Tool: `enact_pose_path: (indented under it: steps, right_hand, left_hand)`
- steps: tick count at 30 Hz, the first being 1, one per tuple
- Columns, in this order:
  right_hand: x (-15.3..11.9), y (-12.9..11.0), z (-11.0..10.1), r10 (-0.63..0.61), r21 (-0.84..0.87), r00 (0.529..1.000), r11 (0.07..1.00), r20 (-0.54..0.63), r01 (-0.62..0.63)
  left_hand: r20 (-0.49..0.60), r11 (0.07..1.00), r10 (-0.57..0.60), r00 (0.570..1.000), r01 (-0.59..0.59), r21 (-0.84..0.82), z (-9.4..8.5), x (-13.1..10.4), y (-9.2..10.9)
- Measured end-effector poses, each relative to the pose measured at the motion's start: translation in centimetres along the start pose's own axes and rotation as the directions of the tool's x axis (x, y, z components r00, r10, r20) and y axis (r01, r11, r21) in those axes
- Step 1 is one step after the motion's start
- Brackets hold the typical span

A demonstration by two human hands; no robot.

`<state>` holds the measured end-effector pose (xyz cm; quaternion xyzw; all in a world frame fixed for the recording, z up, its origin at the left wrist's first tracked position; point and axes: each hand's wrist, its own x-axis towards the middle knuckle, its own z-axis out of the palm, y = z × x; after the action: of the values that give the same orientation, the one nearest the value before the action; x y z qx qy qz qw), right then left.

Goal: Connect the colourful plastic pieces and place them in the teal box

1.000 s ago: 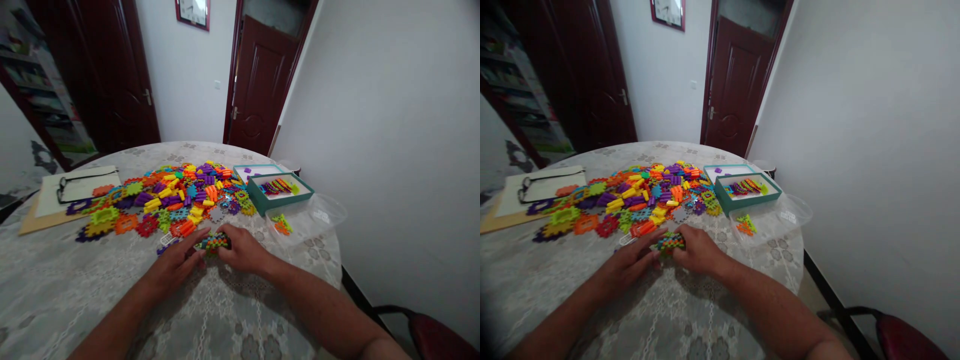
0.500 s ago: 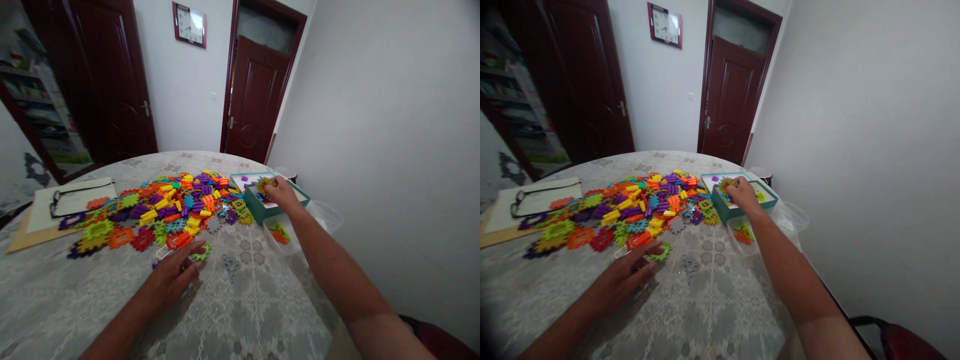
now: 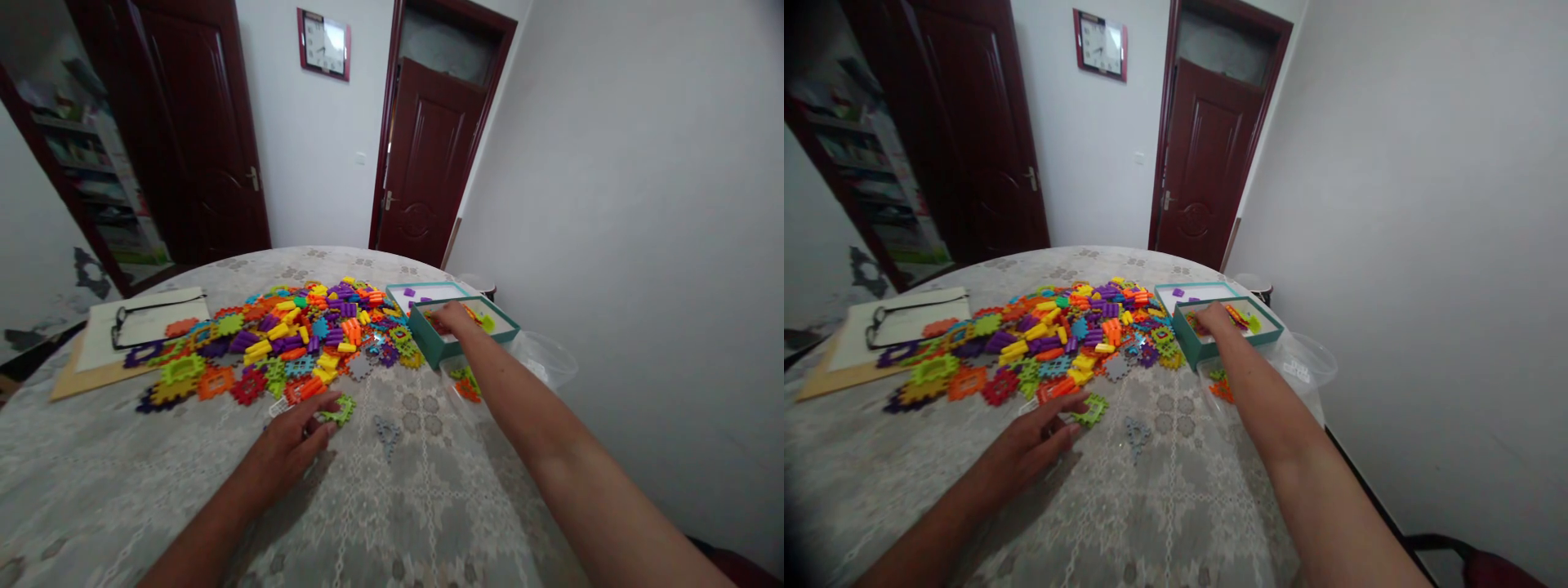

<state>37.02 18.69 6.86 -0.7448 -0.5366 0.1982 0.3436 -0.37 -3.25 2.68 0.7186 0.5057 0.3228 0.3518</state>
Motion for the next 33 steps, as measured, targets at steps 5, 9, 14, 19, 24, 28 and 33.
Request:
enact_pose_path:
  steps: [5, 9, 14, 19, 24, 28, 33]
  right_hand:
    - [-0.3, 0.3, -1.0, 0.077, 0.054, 0.997, 0.996, 0.001, -0.077]
    - [-1.2, -0.4, -2.9, 0.012, 0.112, 0.996, 0.994, -0.084, -0.002]
    - [-5.4, -1.5, -4.1, -0.126, 0.187, 0.984, 0.971, -0.129, 0.149]
    - [-14.7, -2.1, -1.9, -0.533, 0.195, 0.837, 0.840, 0.127, 0.506]
    - [-21.5, -2.1, 2.6, -0.694, 0.134, 0.616, 0.697, 0.373, 0.704]
    - [-22.9, -1.9, 6.4, -0.686, -0.008, 0.587, 0.648, 0.430, 0.762]
    - [-23.9, -2.2, 9.1, -0.675, -0.148, 0.593, 0.596, 0.440, 0.789]
  left_hand:
    - [-0.019, 0.998, 0.019, 1.000, -0.018, 0.057, -0.1, 0.0, -0.1]
    - [-0.137, 0.994, 0.018, 0.990, -0.003, 0.106, -0.9, 0.2, -0.2]
    - [-0.398, 0.984, 0.009, 0.917, 0.064, 0.169, -2.3, 0.1, 0.1]
    - [-0.570, 0.974, -0.007, 0.822, 0.134, 0.180, -3.2, 0.2, -0.7]
    - [-0.573, 0.938, 0.012, 0.819, 0.190, 0.290, -3.4, 0.6, -2.4]
    - [-0.450, 0.873, 0.077, 0.890, 0.157, 0.461, -3.0, 0.7, -3.2]
    - [-0.363, 0.786, 0.039, 0.931, 0.196, 0.586, -3.4, 0.5, -3.5]
